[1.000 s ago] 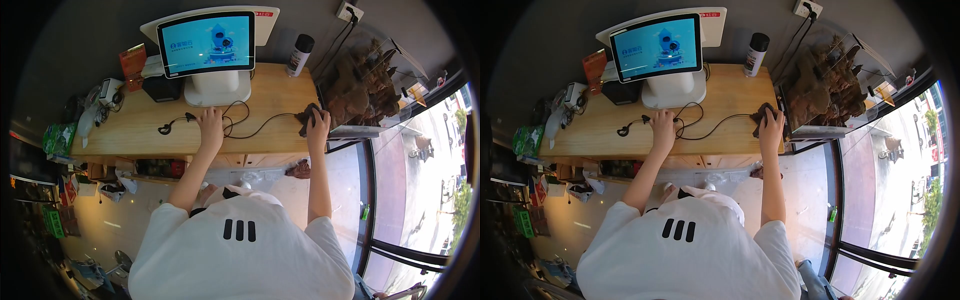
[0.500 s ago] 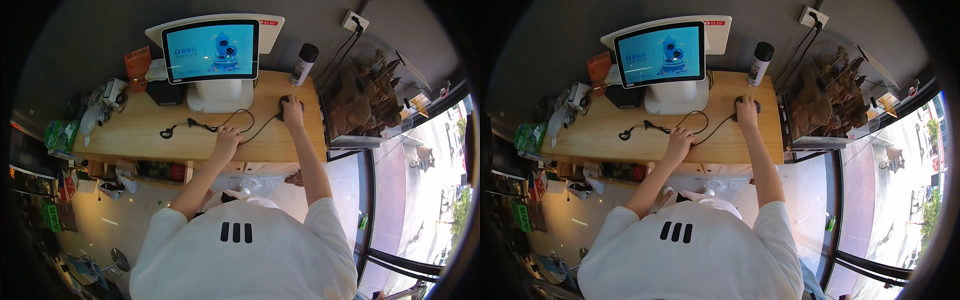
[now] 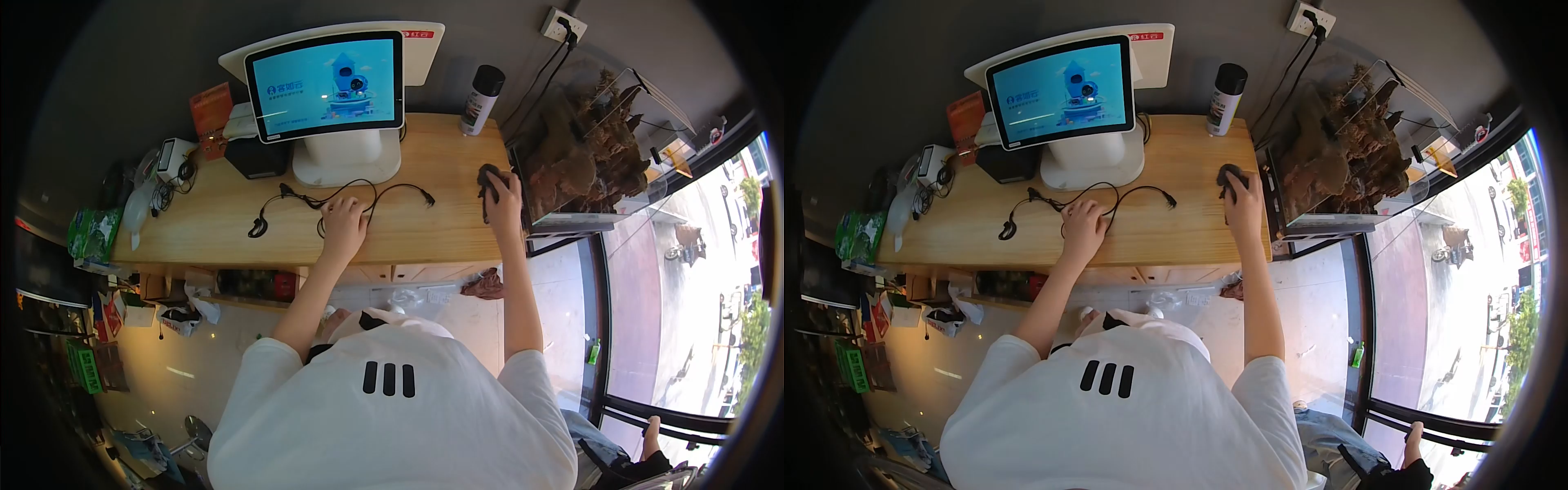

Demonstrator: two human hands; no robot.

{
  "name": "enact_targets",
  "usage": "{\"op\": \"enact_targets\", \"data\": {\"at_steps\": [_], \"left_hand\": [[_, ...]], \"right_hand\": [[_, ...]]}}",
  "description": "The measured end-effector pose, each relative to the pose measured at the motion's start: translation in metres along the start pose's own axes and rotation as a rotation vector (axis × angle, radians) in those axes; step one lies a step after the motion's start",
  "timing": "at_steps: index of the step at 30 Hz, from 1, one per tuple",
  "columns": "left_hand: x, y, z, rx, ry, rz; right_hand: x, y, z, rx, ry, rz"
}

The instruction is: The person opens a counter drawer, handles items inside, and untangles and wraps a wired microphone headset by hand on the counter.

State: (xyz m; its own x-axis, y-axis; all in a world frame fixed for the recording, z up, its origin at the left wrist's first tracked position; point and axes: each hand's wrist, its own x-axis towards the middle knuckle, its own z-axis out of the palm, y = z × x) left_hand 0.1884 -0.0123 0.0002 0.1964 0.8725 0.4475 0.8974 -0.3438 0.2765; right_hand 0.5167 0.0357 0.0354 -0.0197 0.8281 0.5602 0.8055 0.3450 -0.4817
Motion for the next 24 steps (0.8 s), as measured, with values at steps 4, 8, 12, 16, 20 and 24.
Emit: {"op": "enact_targets", "data": {"at_steps": [4,8,12,16,20,24], "left_hand": [[-0.001,0.016,0.007,0.025,-0.042,-0.060],[-0.008,0.005,0.011,0.017,-0.029,-0.072],[-0.016,0.003,0.008,-0.022,-0.010,-0.098],[-0.016,0.003,-0.003,-0.075,0.023,-0.135],[-0.017,-0.007,-0.014,-0.129,0.003,-0.216],[-0.018,-0.017,-0.023,-0.079,0.062,-0.230]], "right_hand": [[-0.015,-0.032,0.060,0.013,-0.234,-0.168],[0.011,0.005,0.087,-0.220,-0.129,-0.173],[0.038,0.050,0.058,-0.315,-0.044,0.128],[0.025,0.028,0.057,-0.271,-0.103,0.087],[0.002,-0.024,0.068,-0.134,-0.202,-0.029],[-0.004,-0.090,0.067,-0.136,-0.042,-0.240]]}}
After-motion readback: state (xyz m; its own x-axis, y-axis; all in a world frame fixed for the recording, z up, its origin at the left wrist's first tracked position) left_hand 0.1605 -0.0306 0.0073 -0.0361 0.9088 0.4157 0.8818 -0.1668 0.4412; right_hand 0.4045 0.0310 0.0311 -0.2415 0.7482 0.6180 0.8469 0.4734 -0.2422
